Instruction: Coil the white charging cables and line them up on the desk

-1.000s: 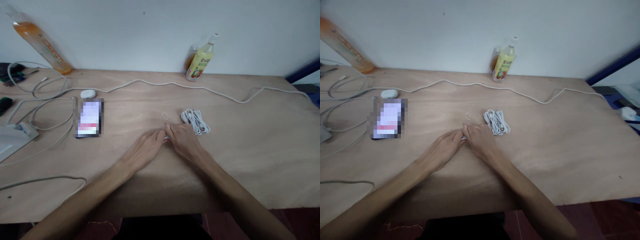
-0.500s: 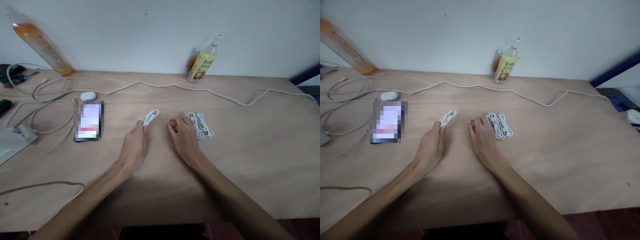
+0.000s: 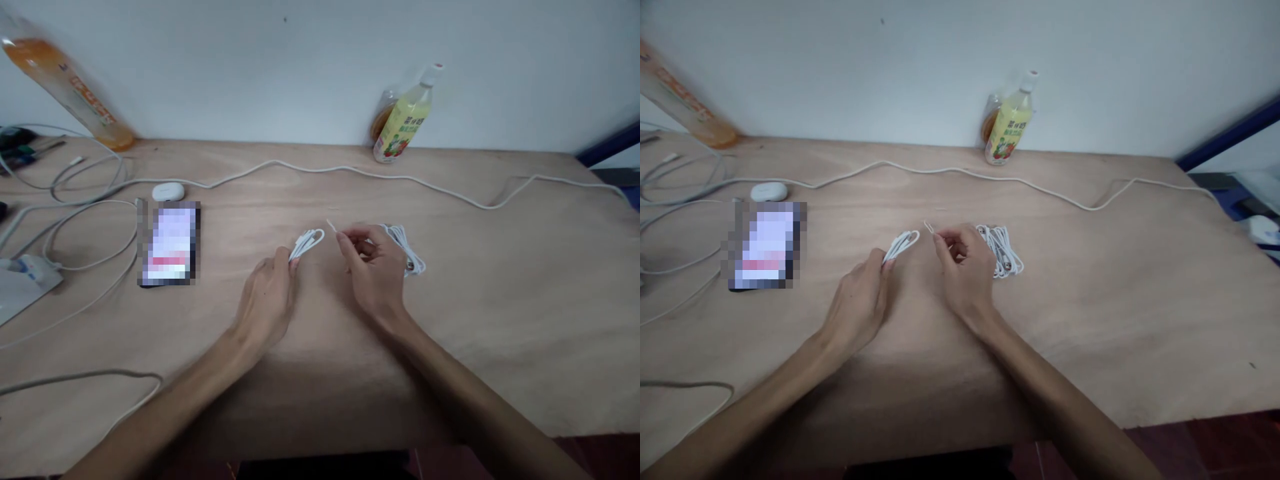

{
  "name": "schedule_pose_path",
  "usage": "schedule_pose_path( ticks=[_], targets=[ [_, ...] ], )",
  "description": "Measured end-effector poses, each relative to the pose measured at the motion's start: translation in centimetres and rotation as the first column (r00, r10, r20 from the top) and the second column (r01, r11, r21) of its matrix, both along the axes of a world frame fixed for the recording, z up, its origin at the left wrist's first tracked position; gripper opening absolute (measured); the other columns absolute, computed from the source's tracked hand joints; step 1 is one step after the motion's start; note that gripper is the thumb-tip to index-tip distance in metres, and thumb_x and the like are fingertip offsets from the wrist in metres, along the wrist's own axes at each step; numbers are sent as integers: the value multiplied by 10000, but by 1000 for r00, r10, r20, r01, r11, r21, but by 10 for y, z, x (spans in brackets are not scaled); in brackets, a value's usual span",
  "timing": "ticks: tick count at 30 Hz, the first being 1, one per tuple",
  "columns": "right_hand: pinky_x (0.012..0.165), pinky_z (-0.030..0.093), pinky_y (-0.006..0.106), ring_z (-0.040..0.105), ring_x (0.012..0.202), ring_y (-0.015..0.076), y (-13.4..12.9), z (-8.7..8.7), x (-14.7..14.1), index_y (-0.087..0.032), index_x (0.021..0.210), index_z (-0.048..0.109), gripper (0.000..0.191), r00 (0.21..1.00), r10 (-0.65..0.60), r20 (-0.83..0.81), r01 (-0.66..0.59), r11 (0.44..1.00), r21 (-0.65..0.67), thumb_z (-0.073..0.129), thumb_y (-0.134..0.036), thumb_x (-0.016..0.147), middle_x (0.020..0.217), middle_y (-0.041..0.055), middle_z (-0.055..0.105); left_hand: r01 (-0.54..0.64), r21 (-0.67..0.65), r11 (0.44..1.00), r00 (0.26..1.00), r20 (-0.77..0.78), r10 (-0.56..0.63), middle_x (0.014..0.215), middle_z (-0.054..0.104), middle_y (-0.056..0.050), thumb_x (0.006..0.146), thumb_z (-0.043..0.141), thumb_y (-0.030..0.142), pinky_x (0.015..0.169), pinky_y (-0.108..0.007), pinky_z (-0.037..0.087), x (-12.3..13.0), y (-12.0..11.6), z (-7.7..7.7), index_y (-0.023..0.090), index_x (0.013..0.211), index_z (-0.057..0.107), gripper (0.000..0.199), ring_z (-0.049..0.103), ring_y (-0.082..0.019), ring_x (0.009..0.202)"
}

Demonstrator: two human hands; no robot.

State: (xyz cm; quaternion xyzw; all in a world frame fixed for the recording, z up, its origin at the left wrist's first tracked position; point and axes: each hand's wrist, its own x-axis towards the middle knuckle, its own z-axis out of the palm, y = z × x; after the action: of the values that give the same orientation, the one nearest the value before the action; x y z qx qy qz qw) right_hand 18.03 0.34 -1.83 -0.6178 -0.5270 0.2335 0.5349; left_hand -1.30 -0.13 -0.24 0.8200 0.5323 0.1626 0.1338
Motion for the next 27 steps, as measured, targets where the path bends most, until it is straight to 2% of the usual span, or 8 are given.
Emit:
schedule_pose_path(
  ticks=[2, 4, 7, 12, 15, 18, 22, 27],
  targets=[
    [505, 413, 290, 544, 565, 143, -2, 8, -1, -239, 936, 740, 218, 972, 55, -230, -74, 995, -72, 744, -457, 942, 749, -17, 663, 62, 69, 996, 995, -88, -56, 860, 733, -71, 1189, 293, 249, 702, -355, 519, 0, 0, -2, 202, 1087, 557, 287, 668, -246, 762],
    [505, 399, 292, 512, 550, 134, -5, 15, -2, -243, 921, 763, 244, 949, 83, -305, -117, 989, -95, 781, -486, 902, 708, -30, 639, 144, 136, 980, 978, -167, -121, 958, 772, -117, 1174, 325, 187, 787, -398, 554, 1, -1, -4, 179, 1112, 589, 272, 704, -276, 856],
    [580, 426, 313, 520, 629, 152, -9, 20, -4, -256, 860, 818, 168, 964, 99, -249, -116, 992, -55, 824, -422, 841, 712, -18, 641, 259, 234, 937, 943, -273, -192, 990, 769, -122, 1111, 385, 62, 848, -421, 562, 3, -3, -6, 175, 1106, 621, 262, 714, -291, 905],
    [617, 369, 329, 414, 630, 156, -14, 22, -7, -284, 798, 875, 108, 979, 89, -181, -109, 989, -101, 839, -386, 794, 612, -46, 466, 330, 398, 856, 914, -361, -185, 923, 723, -99, 1063, 435, 14, 779, -396, 547, 5, -8, -4, 170, 1150, 647, 277, 679, -290, 871],
    [615, 325, 331, 360, 614, 145, -14, 20, -5, -273, 790, 886, 139, 974, 59, -217, -94, 983, -155, 846, -405, 783, 597, -58, 414, 366, 421, 830, 903, -375, -209, 938, 717, -104, 1056, 466, 20, 771, -393, 539, 6, -11, -2, 177, 1112, 667, 261, 656, -292, 887],
    [604, 285, 328, 325, 601, 137, -13, 17, -2, -257, 790, 891, 184, 965, 50, -257, -107, 971, -213, 854, -437, 774, 586, -69, 373, 371, 416, 830, 901, -377, -213, 1071, 736, -140, 1048, 464, 7, 809, -411, 537, 7, -14, 1, 175, 1105, 689, 286, 647, -290, 913],
    [590, 277, 322, 349, 597, 139, -13, 15, -1, -235, 800, 888, 257, 950, 67, -304, -157, 946, -284, 872, -487, 753, 564, -65, 410, 367, 433, 823, 905, -371, -209, 1344, 725, -176, 1068, 447, 26, 882, -426, 534, 8, -18, 2, 169, 1216, 708, 332, 649, -284, 991],
    [594, 363, 317, 522, 660, 176, -16, 14, -2, -235, 865, 881, 307, 902, 86, -423, -237, 917, -321, 877, -530, 778, 641, -11, 606, 373, 496, 785, 904, -384, -187, 1393, 743, -176, 1080, 417, 42, 841, -423, 528, 8, -19, 2, 169, 1183, 731, 353, 646, -290, 981]
  ],
)
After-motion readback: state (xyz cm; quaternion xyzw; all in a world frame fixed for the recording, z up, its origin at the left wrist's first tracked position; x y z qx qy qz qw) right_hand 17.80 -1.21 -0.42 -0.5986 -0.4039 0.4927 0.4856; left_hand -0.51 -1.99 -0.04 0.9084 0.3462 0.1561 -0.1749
